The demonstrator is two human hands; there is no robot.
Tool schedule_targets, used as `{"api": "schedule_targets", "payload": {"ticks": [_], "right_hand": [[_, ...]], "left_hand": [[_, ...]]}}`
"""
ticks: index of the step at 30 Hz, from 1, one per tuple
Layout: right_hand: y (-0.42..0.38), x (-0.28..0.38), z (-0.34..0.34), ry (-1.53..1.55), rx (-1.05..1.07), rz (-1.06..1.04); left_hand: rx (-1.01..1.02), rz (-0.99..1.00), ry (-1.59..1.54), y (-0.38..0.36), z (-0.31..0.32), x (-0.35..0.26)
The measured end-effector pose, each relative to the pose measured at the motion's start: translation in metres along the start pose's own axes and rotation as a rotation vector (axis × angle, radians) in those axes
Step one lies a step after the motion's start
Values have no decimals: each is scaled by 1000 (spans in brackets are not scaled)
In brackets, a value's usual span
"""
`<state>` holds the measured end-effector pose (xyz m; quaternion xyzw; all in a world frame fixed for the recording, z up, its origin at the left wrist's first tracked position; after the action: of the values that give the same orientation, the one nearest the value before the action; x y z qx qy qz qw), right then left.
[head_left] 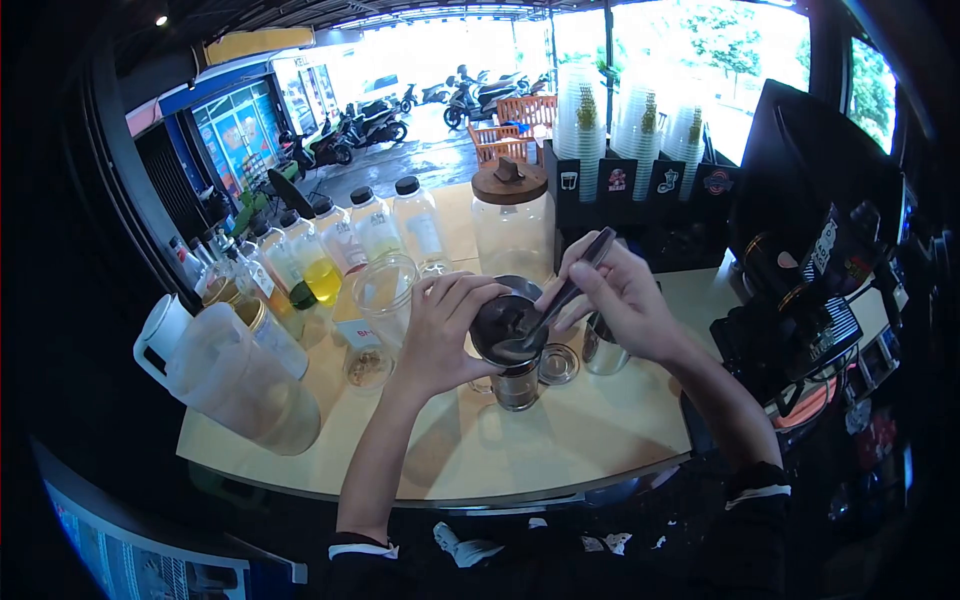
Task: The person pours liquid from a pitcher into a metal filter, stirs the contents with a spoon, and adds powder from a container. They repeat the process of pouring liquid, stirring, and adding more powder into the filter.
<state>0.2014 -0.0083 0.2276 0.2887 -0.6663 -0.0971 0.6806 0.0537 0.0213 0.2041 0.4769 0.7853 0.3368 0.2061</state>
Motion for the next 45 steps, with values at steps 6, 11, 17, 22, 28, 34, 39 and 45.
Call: {"api": "schedule_targets", "payload": {"ticks": [6,11,17,22,28,34,39,45], "right_hand": [[5,5,1,-229,23,-51],[2,8,25,-464,231,-44],[8,15,23,-424,171,-112],[5,7,15,-385,140,-40],[-2,5,9,-344,104,-65],[-11,5,7,-324,76,-56],[-17,8,15,-435,125,-88],[-28,12,1,-244,0,-99]], "left_hand": [[-13,-18,-4,-1,0,0],[-13,-15,-8,-2,-1,3],[-3,-21,-36,-1,0,6],[12,-11,-30,0,1,4],[8,-1,23,1,2,-1],[15,19,56,5,8,-13],[36,15,62,6,9,-17],[66,-17,77,6,7,-15]]}}
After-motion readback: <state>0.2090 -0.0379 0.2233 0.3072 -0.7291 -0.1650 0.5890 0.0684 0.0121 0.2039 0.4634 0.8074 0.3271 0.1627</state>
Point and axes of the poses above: each hand's wrist, its own y-axis towards the middle knuckle, its own z-axis out of the palm, x = y × z, the point moved 9 cm from there along y, towards the middle knuckle, and after that the axes turned 3 degrees about y, right-handed, at the moved point
